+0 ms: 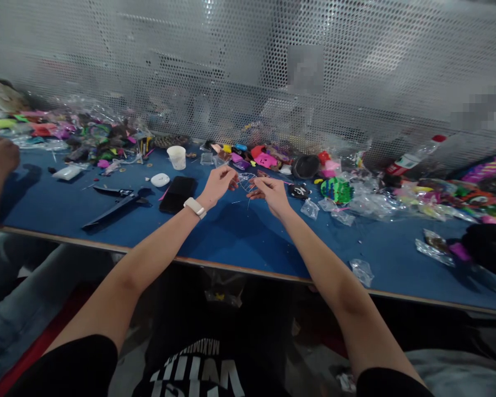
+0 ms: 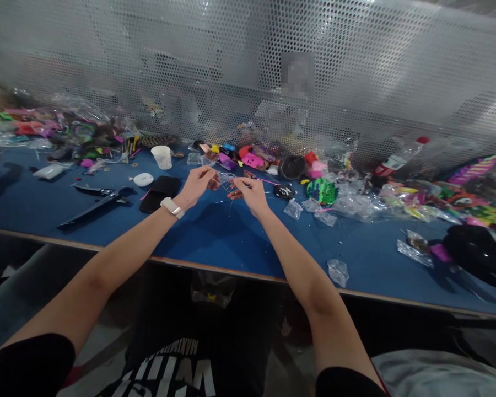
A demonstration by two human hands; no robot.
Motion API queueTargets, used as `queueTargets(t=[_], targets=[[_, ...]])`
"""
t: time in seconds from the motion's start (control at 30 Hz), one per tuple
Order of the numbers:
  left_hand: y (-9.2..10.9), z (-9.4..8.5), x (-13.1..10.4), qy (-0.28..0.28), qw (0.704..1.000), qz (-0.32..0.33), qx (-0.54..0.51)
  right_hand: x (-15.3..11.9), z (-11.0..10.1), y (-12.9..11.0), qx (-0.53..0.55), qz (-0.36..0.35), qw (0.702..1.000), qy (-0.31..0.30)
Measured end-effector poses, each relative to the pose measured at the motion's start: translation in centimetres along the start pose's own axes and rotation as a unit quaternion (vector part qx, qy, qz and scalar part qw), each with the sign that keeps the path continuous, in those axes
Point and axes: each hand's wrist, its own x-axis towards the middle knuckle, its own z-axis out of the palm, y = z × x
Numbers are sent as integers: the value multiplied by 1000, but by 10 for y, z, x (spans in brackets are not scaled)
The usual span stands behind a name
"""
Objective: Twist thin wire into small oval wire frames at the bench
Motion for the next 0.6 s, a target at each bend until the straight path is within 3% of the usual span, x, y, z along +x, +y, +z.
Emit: queueTargets(t=[0.13,0.3,0.6], targets=[[-1,4,-4,-14,999,-20,-49,-1,3,-1,39,12,999,4],[-6,13,-7,-77,987,-57,-127,-4,6,-3,45,17,999,-3],[-17,21,-11,-85,990,-31,-107,-3,4,2,-55,-35,997,37]])
